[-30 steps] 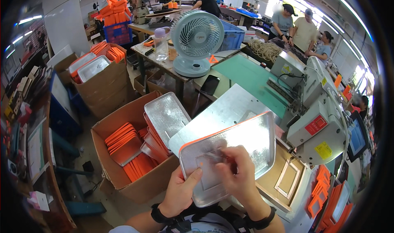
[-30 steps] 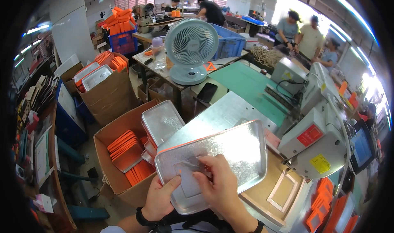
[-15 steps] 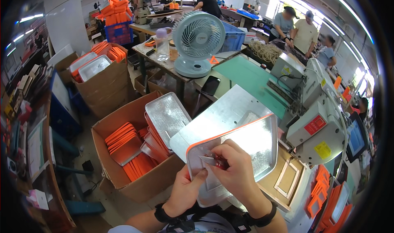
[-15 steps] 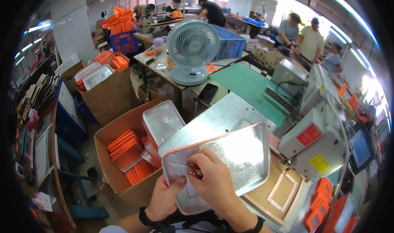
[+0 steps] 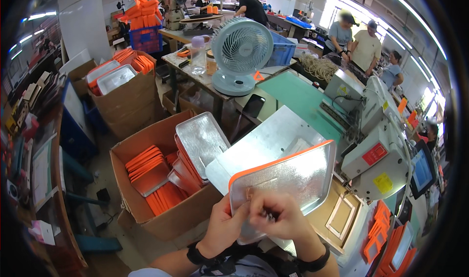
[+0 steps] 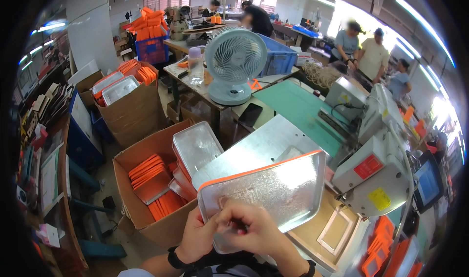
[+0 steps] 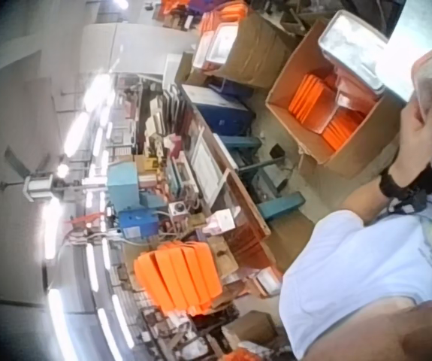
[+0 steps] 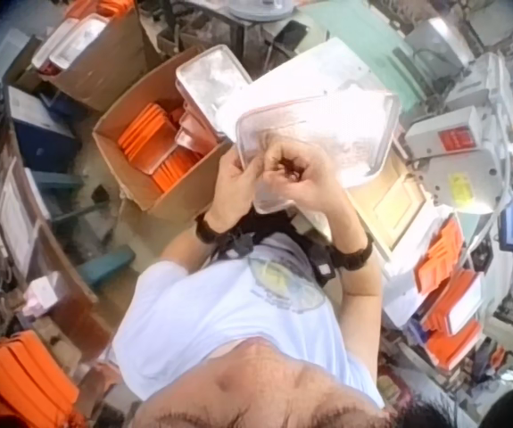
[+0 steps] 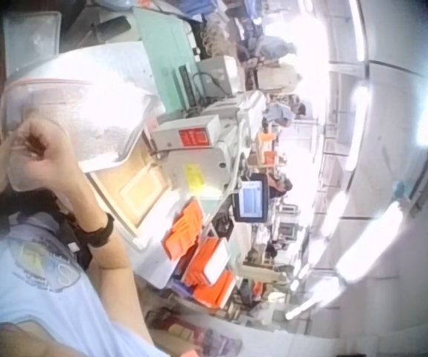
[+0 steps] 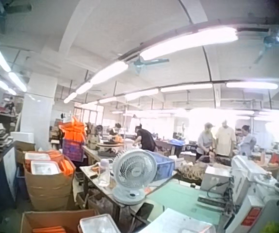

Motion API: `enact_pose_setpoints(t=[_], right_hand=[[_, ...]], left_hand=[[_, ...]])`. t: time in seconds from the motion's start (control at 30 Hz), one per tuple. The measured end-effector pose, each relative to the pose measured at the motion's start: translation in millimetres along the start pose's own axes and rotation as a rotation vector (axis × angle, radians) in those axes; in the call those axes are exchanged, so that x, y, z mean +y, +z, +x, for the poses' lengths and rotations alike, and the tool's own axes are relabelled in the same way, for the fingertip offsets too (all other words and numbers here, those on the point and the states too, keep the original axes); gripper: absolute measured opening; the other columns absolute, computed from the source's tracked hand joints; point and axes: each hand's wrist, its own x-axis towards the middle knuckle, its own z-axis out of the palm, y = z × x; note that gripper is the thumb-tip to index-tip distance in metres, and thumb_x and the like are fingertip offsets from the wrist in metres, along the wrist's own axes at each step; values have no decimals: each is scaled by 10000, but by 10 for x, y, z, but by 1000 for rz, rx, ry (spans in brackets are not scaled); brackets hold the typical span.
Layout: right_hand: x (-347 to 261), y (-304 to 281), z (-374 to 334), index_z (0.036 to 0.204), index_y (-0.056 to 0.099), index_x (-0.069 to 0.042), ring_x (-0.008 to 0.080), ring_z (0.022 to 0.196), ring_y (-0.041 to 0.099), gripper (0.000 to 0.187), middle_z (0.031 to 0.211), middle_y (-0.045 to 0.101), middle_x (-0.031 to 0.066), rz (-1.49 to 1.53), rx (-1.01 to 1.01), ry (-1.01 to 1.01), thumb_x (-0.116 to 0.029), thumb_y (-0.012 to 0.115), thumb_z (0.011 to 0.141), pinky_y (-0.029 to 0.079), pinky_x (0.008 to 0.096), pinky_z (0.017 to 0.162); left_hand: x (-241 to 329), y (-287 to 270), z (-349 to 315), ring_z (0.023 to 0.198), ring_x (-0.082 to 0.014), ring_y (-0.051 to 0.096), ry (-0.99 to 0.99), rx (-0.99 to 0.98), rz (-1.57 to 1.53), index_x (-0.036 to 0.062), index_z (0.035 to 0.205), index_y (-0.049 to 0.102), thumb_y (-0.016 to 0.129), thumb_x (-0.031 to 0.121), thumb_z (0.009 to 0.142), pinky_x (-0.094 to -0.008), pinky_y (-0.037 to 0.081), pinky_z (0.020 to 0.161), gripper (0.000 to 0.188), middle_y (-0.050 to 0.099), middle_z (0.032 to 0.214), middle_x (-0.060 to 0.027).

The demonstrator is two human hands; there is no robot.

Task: Preparing and aligning components for an industrial sewing machine to assemble first-aid medical pouches.

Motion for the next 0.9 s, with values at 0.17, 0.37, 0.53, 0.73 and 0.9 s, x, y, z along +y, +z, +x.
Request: enact_pose_setpoints(t=[0.17,0.37,0.53,0.73,0.9], right_hand=[[-4,-124,-121,923,589,-18,107,657,540,306,791,571,41,-175,96,-77,-84,808,721,430,222,560],[62,-164,56,1001,580,-69,221,672,661,369,888,571,86,-618,450,-247,-110,811,716,540,310,577],[174,-207,71,939,604,-90,212,634,642,330,889,575,62,-773,440,-355,-149,810,688,512,318,525],[93,-250,116,914,613,-102,212,602,618,325,878,585,44,-896,375,-450,-198,805,671,484,323,493],[46,-250,136,903,611,-110,207,594,611,332,872,593,29,-1000,358,-509,-219,802,654,470,318,484]], left_hand=[[84,-9,79,928,-65,570,26,57,1,-24,1200,570,555,89,972,-226,463,812,255,654,1027,-26],[153,44,104,957,-92,589,-98,75,-203,-7,1240,556,544,69,972,-255,490,838,279,640,1110,-54],[178,67,84,975,-153,624,-132,79,-332,-17,1201,567,570,67,952,-315,517,862,264,646,1107,-84],[153,24,76,994,-119,600,-118,22,-347,-8,1246,552,556,84,971,-291,500,870,290,634,1140,-70],[151,35,83,962,-115,613,-105,32,-360,-9,1229,572,558,90,973,-285,509,845,275,649,1107,-67]])
